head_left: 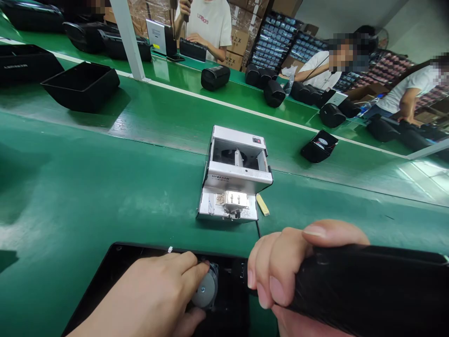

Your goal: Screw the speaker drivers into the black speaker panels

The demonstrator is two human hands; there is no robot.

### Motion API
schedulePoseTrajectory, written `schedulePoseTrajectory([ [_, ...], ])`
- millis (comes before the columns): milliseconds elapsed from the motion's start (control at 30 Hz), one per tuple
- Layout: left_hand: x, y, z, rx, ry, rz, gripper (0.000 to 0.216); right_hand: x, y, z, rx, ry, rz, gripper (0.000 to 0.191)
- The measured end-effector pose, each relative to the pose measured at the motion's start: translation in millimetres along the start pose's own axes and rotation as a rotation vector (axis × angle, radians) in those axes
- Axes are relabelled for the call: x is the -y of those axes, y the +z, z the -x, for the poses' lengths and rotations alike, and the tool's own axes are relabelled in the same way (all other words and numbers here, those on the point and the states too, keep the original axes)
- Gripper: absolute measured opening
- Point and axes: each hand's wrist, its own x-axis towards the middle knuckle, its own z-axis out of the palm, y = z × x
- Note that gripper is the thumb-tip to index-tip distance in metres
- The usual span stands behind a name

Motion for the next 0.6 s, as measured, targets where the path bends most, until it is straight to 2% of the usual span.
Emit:
schedulePoseTrajectory([
  [133, -1.9, -6.0, -1.2, 0.038, -0.022, 0.012, 0.041, -5.7, 1.4, 0.8, -0.02, -0.015, -0.029, 0.026],
  [300, -3.8, -7.9, 0.1, 0.021, -0.035, 0.043, 0.041, -8.9, 1.0, 1.8, -0.006, 0.013, -0.049, 0.034],
  [500, -6.0, -15.2, -0.4, 0.07, -0.046, 0.05, 0.04, -11.1, 5.8, 1.4, -0.026, 0.023, -0.042, 0.034],
  [600, -6.2, -17.8, -1.8, 0.086, -0.038, 0.059, 0.036, -11.4, 3.3, -1.4, 0.013, 0.035, -0.034, 0.032],
])
